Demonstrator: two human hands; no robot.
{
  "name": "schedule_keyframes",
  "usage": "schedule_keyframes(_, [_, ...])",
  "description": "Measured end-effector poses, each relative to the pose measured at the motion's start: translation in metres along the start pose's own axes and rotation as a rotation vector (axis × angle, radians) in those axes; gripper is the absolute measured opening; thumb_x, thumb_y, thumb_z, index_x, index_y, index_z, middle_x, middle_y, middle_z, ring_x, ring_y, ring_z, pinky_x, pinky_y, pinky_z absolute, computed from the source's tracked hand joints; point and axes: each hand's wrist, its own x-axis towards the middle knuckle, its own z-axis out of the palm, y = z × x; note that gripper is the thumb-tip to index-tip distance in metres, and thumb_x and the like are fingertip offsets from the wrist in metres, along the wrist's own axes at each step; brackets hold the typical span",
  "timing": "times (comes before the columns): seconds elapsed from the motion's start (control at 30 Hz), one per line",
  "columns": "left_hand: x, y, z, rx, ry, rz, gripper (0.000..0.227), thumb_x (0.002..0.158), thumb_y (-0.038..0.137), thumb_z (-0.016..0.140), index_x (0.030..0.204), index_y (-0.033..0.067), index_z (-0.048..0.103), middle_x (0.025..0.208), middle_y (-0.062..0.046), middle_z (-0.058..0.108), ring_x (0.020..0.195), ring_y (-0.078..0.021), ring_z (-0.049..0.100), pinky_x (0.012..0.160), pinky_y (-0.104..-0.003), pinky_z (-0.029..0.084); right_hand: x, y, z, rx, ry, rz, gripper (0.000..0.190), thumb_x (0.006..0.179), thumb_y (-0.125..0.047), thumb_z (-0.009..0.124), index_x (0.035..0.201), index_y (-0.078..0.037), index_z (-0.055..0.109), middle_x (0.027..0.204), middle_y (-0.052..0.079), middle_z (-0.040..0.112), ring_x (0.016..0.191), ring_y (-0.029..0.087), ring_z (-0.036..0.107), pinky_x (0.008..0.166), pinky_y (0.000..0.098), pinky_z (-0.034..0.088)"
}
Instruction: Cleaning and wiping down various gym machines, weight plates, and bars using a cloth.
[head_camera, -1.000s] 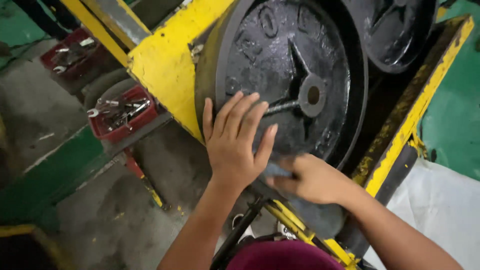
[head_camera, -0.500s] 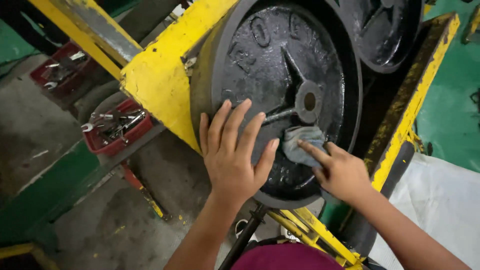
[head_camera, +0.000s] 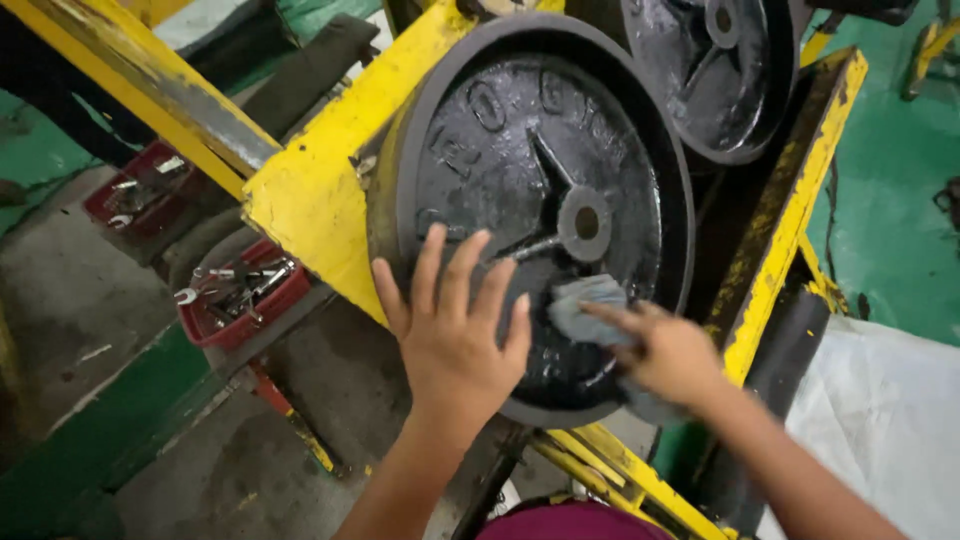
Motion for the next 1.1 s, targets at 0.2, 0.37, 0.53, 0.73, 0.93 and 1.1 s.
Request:
schedule_keyframes(0.2, [0.024, 0.032, 0.045, -0.096, -0.107, 0.115, 0.032, 0.090, 0.031, 0.073, 0.118, 0.0155, 0.067, 0.145, -0.006, 0.053, 0.147, -0.0335, 0.040, 0.124, -0.068, 0.017, 0.031, 0.050, -0.025, 0.316, 0.209, 0.213, 0.054, 0.087, -0.027, 0.071, 0.139, -0.017, 0.061, 0.125, 0.018, 0.071, 0.113, 0.035, 0.069, 0.095, 0.0434, 0.053])
schedule_keyframes(0.37, [0.029, 0.035, 0.091, -0.078, -0.451, 0.062, 0.067, 0.078, 0.034, 0.077, 0.138, 0.0114, 0.057, 0.156, -0.013, 0.040, 0.144, -0.0406, 0.035, 0.119, -0.063, 0.018, 0.038, 0.055, 0.054, 0.241, 0.169, 0.185, 0.035, 0.097, -0.034, 0.072, 0.112, -0.003, 0.067, 0.107, 0.024, 0.071, 0.103, 0.043, 0.069, 0.089, 0.0471, 0.055])
schedule_keyframes(0.53, [0.034, 0.032, 0.093, -0.079, -0.558, 0.020, 0.075, 0.077, 0.035, 0.077, 0.144, 0.0126, 0.050, 0.160, -0.011, 0.034, 0.142, -0.0402, 0.036, 0.117, -0.062, 0.020, 0.016, 0.060, -0.006, 0.281, -0.168, 0.123, 0.046, 0.077, -0.033, 0.076, 0.119, -0.013, 0.071, 0.101, 0.019, 0.076, 0.093, 0.037, 0.074, 0.084, 0.0444, 0.057])
schedule_keyframes(0.73, [0.042, 0.034, 0.089, -0.075, -0.579, 0.013, 0.074, 0.080, 0.034, 0.076, 0.145, 0.0121, 0.049, 0.159, -0.010, 0.036, 0.141, -0.0385, 0.039, 0.117, -0.059, 0.024, 0.085, 0.099, 0.000, 0.108, 0.209, 0.356, 0.039, 0.085, -0.032, 0.069, 0.117, -0.008, 0.069, 0.099, 0.023, 0.073, 0.088, 0.042, 0.072, 0.076, 0.0496, 0.057])
schedule_keyframes(0.93, [0.042, 0.036, 0.084, -0.071, -0.584, -0.020, 0.074, 0.080, 0.034, 0.075, 0.145, 0.0117, 0.049, 0.158, -0.012, 0.037, 0.140, -0.0355, 0.041, 0.117, -0.057, 0.025, 0.035, 0.095, 0.061, -0.380, -0.202, 0.224, 0.027, 0.089, -0.024, 0.058, 0.109, -0.008, 0.069, 0.087, 0.014, 0.076, 0.081, 0.032, 0.075, 0.074, 0.0427, 0.060])
schedule_keyframes(1.1, [0.045, 0.035, 0.088, -0.079, -0.572, -0.029, 0.074, 0.079, 0.035, 0.076, 0.144, 0.0116, 0.049, 0.158, -0.014, 0.036, 0.140, -0.0349, 0.042, 0.116, -0.057, 0.025, 0.040, 0.087, -0.022, -0.099, -0.468, 0.117, 0.035, 0.084, -0.034, 0.067, 0.109, -0.010, 0.075, 0.088, 0.013, 0.077, 0.081, 0.025, 0.075, 0.078, 0.0370, 0.058])
